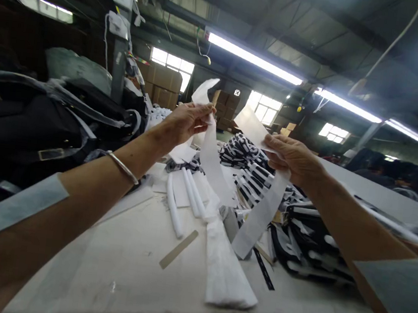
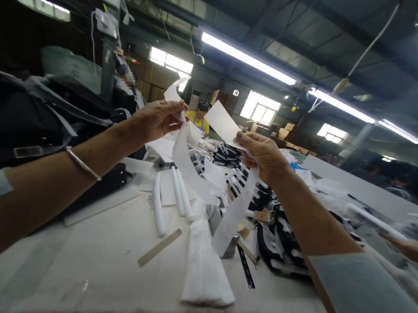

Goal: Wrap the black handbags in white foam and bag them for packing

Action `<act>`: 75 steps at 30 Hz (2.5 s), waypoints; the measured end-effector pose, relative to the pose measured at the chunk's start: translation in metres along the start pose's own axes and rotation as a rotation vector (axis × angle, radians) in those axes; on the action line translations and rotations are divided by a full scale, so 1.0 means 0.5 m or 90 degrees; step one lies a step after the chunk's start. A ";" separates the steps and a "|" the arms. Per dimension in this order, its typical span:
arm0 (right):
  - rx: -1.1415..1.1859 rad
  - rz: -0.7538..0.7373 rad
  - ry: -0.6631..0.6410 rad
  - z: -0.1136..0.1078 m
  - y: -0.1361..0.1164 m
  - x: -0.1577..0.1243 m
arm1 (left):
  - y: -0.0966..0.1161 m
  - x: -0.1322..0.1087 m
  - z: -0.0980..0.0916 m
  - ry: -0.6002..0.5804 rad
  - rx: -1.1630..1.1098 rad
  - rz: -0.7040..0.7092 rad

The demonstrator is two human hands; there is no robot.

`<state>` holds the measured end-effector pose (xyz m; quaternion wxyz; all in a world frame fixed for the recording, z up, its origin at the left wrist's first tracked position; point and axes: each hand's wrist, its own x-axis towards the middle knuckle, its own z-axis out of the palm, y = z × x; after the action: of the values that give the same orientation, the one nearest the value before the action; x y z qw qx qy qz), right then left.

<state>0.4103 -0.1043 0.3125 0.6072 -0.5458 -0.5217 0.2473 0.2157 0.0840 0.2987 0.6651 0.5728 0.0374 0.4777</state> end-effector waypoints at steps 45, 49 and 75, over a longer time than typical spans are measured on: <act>0.059 -0.063 0.189 0.060 -0.065 0.031 | -0.163 -0.108 0.197 -0.447 -0.027 -0.161; 0.060 -0.081 0.240 0.040 -0.064 0.047 | -0.179 -0.134 0.212 -0.478 -0.101 -0.190; -0.481 0.432 0.344 -0.387 0.447 -0.720 | -0.649 -0.740 0.262 -0.985 0.628 -0.120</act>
<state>0.5254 -0.4326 0.0029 0.3686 -0.9055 -0.1960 0.0765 0.2861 -0.2259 -0.0994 0.2216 0.9457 -0.1716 -0.1647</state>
